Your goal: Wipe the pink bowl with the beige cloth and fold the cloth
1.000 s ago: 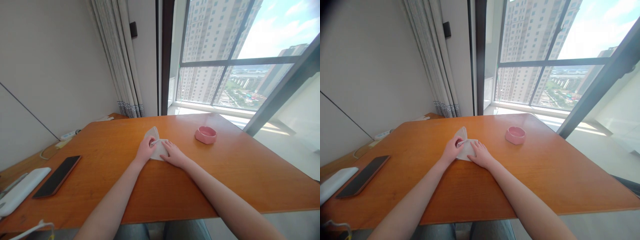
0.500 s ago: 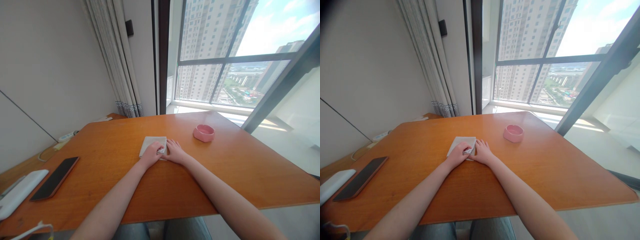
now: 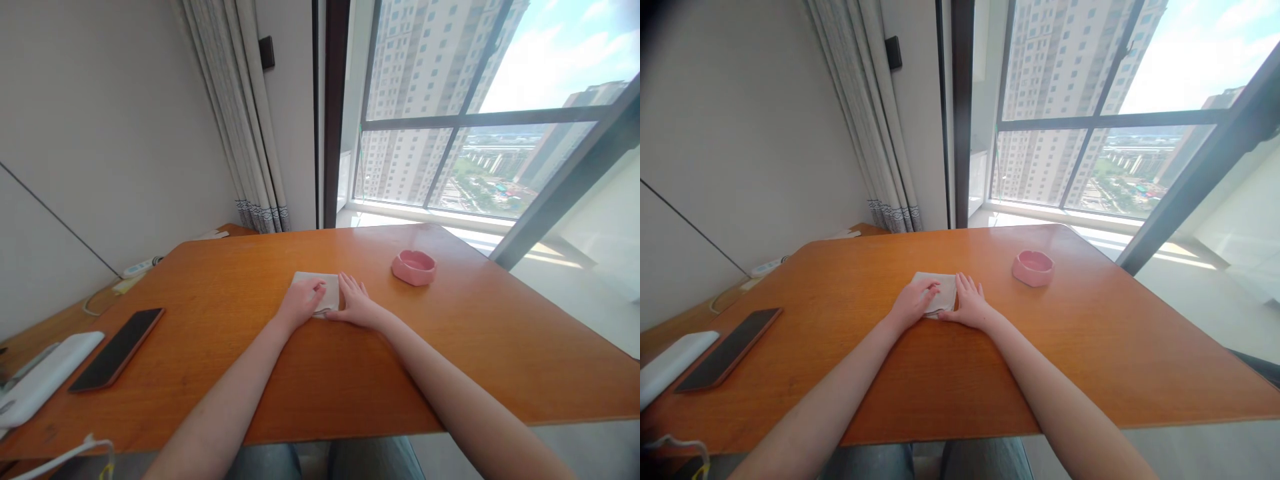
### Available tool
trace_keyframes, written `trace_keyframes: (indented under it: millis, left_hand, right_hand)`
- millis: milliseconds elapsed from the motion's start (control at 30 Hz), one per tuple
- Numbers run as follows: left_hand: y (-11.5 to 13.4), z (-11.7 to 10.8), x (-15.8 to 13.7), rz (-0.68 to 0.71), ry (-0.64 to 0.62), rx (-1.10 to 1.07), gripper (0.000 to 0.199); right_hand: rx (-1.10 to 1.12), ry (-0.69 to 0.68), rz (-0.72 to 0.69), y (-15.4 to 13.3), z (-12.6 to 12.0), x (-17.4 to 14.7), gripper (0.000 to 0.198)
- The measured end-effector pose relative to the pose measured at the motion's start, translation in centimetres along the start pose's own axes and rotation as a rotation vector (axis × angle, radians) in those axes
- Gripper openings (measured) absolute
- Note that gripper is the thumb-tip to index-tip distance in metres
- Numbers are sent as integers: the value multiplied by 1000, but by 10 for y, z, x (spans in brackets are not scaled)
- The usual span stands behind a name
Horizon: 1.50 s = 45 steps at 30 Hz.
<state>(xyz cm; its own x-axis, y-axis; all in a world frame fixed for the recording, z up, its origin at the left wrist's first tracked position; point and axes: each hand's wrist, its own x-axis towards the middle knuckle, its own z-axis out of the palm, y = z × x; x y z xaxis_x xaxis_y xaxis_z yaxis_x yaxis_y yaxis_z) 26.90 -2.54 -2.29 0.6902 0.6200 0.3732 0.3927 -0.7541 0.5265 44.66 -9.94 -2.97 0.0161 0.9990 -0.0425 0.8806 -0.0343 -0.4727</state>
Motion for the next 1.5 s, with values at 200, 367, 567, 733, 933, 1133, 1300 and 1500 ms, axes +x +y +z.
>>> trace_keyframes:
  millis: [200,367,567,733,933,1133,1300,1500]
  left_hand:
    - [-32,-2,3,-165,-223,295,56]
    - [-22,15,-1,-295,-339,383,71]
    - [-11,18,-3,-266,-331,370,66]
    - [-14,20,-2,-281,-282,315,63]
    - [-25,22,0,-234,-102,222,50]
    - [-33,22,-4,-217,-247,377,54]
    - [-30,21,-3,-239,-244,366,54]
    - [-28,19,-4,-239,-247,365,55]
  right_hand:
    - [-43,60,-220,-13,12,-4,74]
    - [-112,71,-139,-18,11,-3,45]
    - [-264,210,15,-11,-3,-2,29]
    - [-197,266,-156,-11,4,-2,41]
    - [-182,97,-230,-27,15,-14,44]
    - [-275,90,13,7,-19,-44,36]
    - [-203,86,100,84,-50,-87,21]
    - [-99,264,230,151,-69,-127,32]
